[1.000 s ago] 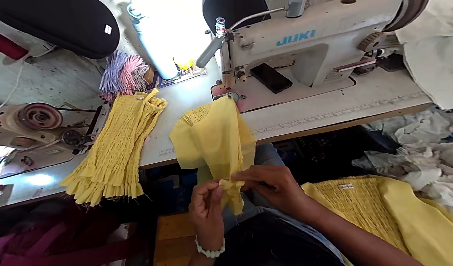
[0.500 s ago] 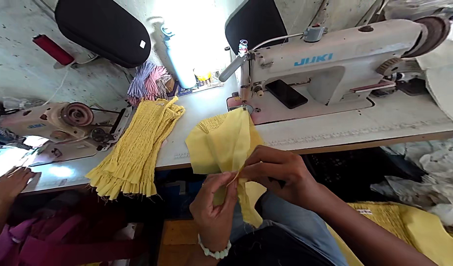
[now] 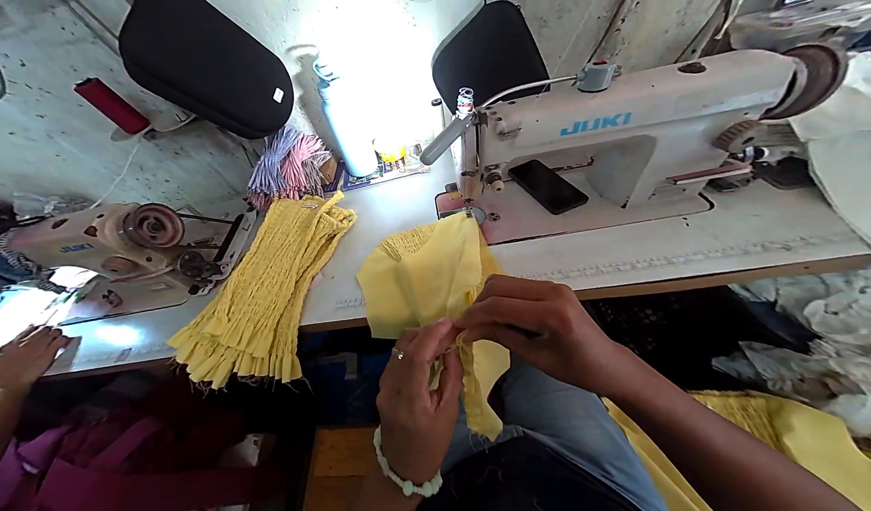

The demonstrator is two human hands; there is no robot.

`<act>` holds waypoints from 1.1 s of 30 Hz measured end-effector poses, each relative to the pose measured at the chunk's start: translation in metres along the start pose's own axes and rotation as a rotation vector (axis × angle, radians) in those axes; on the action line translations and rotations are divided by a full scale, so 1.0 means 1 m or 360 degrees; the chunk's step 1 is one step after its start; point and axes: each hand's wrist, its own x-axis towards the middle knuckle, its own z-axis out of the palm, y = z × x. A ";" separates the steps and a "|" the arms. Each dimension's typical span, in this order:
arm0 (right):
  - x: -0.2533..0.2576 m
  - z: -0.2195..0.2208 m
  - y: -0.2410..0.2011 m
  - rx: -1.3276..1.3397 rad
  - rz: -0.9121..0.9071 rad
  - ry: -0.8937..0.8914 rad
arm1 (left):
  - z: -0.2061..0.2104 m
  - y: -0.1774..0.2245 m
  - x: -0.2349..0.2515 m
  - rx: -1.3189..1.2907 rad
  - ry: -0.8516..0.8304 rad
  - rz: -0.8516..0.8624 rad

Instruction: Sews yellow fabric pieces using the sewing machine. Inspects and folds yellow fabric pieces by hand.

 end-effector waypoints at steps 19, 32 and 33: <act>-0.014 0.001 -0.024 -0.0195 0.0121 0.0164 | 0.002 0.004 0.016 -0.0060 -0.0185 0.0055; -0.162 0.032 0.074 0.0127 0.2015 0.0034 | -0.005 -0.007 -0.004 -0.0086 -0.0194 0.0066; -0.173 0.044 0.088 0.0201 0.2086 -0.0026 | -0.005 -0.007 -0.005 -0.0089 -0.0195 0.0049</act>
